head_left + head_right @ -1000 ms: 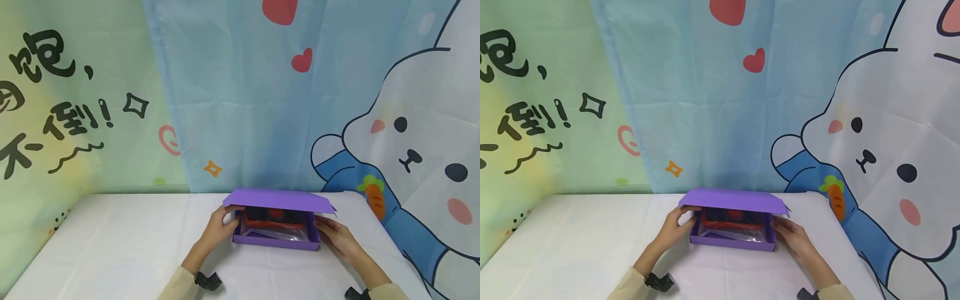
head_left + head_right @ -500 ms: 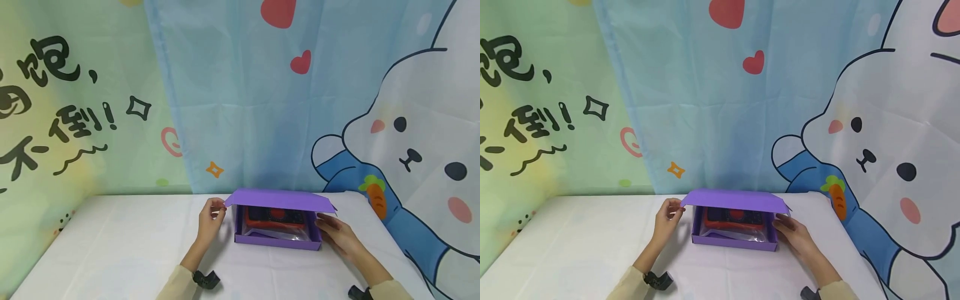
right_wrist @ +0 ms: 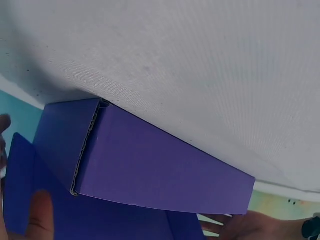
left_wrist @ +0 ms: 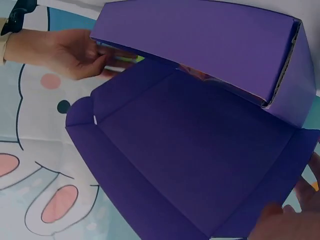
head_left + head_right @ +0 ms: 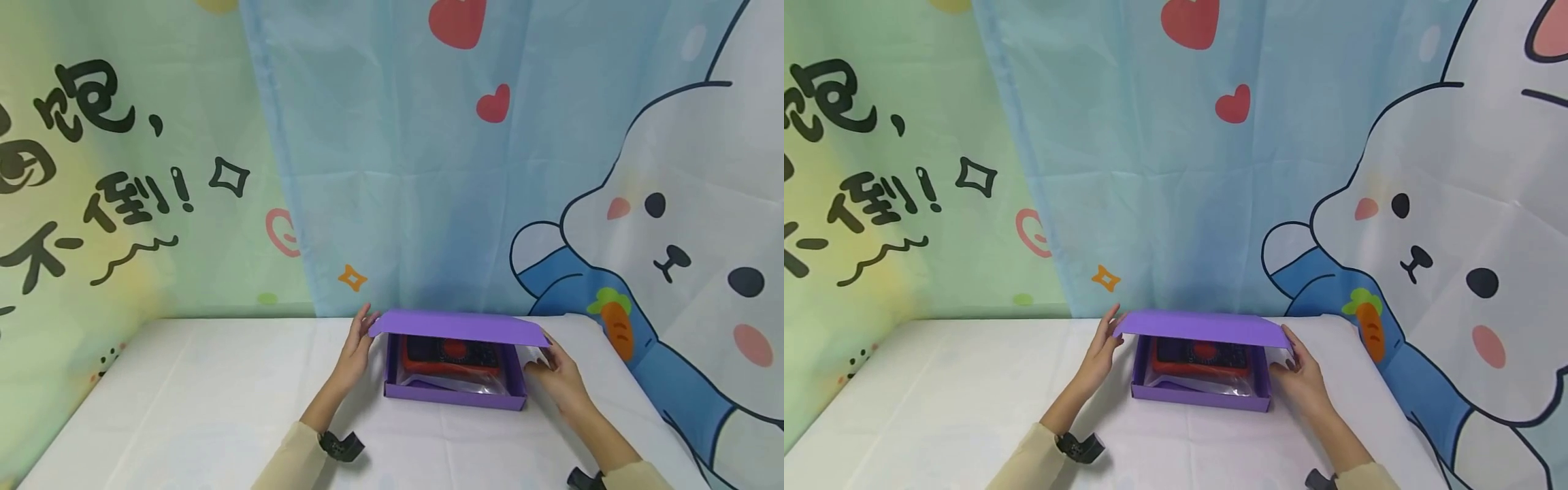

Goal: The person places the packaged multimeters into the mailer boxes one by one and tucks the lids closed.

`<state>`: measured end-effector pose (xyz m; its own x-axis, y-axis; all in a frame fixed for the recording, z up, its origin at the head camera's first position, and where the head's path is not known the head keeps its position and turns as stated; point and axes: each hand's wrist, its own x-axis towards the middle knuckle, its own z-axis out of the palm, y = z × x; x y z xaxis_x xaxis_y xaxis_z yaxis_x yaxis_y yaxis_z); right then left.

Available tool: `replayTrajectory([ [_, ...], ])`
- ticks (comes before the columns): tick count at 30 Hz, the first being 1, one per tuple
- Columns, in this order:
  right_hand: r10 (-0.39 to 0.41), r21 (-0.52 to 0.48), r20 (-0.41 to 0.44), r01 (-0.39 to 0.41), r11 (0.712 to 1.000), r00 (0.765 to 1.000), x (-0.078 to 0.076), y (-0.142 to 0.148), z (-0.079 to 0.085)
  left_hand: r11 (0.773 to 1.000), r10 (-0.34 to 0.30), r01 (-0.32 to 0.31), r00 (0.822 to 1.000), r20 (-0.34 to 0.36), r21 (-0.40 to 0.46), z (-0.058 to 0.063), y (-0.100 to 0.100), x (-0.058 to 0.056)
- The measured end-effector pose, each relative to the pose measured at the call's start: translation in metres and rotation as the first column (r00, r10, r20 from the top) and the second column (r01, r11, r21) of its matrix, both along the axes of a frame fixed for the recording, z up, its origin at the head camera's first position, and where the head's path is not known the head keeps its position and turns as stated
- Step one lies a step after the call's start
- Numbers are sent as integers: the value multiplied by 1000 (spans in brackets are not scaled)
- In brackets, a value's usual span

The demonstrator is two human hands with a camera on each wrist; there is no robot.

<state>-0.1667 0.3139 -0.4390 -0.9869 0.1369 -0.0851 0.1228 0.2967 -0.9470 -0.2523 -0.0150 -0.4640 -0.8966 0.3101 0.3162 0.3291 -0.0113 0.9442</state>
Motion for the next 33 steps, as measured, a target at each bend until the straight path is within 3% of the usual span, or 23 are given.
replayTrajectory([
  [2,-7,30,-13,7,1000,1000,1,-1,3,999,-49,49,999,3,-5,2,0,0],
  [10,40,72,-45,-36,997,998,0,-1,8,990,-141,142,988,58,-21,11,1,1],
  [18,69,37,-60,-67,997,996,-5,-1,13,987,-142,148,986,92,-56,18,6,-1],
  [24,113,-56,-99,-119,991,989,-14,7,1,988,-154,144,968,199,62,27,11,-4],
  [28,118,-88,-98,-127,988,988,-23,13,-9,988,-147,132,959,244,79,35,15,-6],
  [33,158,-84,-124,-169,982,980,-21,6,12,988,-148,129,947,286,85,51,20,-9],
])
